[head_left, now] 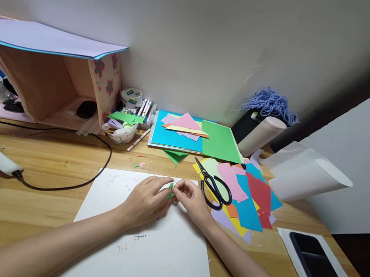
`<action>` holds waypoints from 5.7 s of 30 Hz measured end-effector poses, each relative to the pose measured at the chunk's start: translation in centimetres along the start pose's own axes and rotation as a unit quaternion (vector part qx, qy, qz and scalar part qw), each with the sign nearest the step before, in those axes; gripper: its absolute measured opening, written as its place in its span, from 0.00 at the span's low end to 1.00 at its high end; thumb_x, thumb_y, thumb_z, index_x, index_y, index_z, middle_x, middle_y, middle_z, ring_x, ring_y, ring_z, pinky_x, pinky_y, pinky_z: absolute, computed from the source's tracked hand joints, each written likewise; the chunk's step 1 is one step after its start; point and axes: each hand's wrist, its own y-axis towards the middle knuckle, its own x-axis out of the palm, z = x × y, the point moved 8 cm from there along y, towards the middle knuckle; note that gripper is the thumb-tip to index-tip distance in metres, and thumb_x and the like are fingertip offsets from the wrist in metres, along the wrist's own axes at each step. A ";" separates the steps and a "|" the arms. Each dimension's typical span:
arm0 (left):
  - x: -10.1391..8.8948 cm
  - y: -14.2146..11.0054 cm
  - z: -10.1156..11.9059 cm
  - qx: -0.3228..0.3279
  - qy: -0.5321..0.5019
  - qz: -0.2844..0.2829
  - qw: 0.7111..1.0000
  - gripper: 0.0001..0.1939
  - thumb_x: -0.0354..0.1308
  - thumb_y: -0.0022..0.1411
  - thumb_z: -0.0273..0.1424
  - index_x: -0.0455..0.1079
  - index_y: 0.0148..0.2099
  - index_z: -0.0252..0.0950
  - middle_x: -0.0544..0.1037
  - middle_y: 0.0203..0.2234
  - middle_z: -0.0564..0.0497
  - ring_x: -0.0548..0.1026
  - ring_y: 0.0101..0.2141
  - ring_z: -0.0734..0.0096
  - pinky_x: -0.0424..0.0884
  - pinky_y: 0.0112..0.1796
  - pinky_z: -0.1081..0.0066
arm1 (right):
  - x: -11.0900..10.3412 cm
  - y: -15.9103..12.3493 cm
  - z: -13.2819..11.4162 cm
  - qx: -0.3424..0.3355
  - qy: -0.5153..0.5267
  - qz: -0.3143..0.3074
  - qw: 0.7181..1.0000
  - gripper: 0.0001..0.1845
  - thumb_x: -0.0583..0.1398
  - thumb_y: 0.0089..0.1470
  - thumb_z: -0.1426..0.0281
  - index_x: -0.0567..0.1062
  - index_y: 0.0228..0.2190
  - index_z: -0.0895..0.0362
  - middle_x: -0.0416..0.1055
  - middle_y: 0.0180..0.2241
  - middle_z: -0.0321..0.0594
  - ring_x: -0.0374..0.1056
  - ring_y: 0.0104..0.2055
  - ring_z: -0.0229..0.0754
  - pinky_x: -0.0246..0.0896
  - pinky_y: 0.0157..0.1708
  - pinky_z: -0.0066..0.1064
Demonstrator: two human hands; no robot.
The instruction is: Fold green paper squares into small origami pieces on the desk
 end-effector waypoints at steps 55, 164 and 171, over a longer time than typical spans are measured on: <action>-1.7 -1.4 -11.9 -0.373 -0.128 0.166 0.904 0.08 0.45 0.60 0.25 0.64 0.38 0.37 0.67 0.37 0.48 0.67 0.41 0.65 0.67 0.40 0.65 | -2.8 8.6 -5.3 -0.304 -0.623 0.102 0.714 0.10 0.55 0.56 0.75 0.71 0.24 0.58 0.68 0.27 0.42 0.61 0.33 0.43 0.54 0.29 0.30; 5.7 -1.7 -3.9 -0.425 -0.586 -0.084 0.684 0.17 0.52 0.60 0.40 0.67 0.39 0.28 0.77 0.26 0.43 0.77 0.30 0.64 0.73 0.31 0.67 | -3.8 0.8 0.0 -0.022 -0.016 0.128 0.991 0.12 0.66 0.40 0.64 0.74 0.27 0.58 0.72 0.26 0.38 0.68 0.29 0.38 0.64 0.31 0.29; 5.4 -1.5 -3.9 -0.405 -0.551 -0.092 0.724 0.18 0.48 0.61 0.42 0.67 0.38 0.30 0.77 0.29 0.45 0.74 0.22 0.72 0.67 0.23 0.74 | -3.7 0.7 0.3 -0.015 0.002 0.138 0.990 0.13 0.67 0.39 0.63 0.72 0.22 0.58 0.71 0.23 0.36 0.67 0.26 0.37 0.62 0.28 0.29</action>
